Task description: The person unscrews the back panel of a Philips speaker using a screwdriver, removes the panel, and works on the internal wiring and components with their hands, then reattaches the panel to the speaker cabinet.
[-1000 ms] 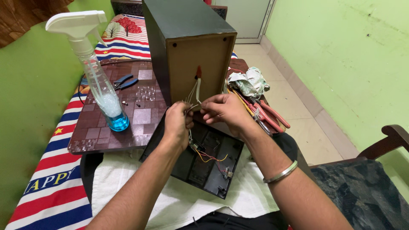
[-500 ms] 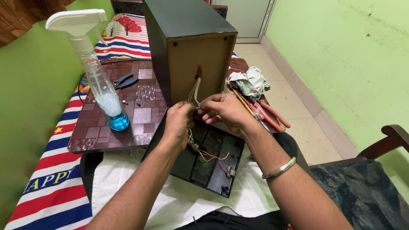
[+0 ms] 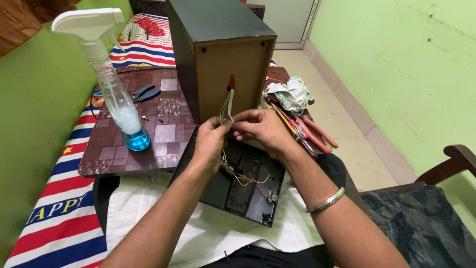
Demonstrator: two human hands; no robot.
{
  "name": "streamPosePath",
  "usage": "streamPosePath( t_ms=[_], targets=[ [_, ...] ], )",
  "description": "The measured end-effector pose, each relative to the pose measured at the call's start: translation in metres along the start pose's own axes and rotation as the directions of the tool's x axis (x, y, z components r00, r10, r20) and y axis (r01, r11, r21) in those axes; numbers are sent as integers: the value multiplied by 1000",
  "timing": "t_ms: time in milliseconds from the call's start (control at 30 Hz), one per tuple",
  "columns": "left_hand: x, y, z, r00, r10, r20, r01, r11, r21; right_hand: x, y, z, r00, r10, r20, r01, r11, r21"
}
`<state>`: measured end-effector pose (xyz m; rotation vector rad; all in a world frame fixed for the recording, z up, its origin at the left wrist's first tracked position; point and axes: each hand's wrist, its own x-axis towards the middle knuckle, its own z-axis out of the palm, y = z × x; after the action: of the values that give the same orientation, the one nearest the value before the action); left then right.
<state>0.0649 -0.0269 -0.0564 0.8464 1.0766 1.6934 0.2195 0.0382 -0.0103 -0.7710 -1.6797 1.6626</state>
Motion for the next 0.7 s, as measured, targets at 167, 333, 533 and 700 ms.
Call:
streamPosePath(
  t_ms=[167, 333, 533, 700],
  targets=[
    [1, -2, 0, 1000, -5, -13, 6, 998, 61, -2, 2, 0, 999, -34, 10, 34, 999, -10],
    [2, -4, -1, 1000, 3, -15, -3, 1000, 22, 0, 6, 6, 998, -69, -10, 68, 993, -95],
    [5, -6, -1, 999, -16, -34, 15, 1000, -5, -6, 6, 14, 960, -275, -42, 237, 888, -394],
    [9, -8, -4, 999, -15, -40, 15, 1000, -3, -15, 3, 22, 905, -422, -61, 325, 776, -540]
  ],
)
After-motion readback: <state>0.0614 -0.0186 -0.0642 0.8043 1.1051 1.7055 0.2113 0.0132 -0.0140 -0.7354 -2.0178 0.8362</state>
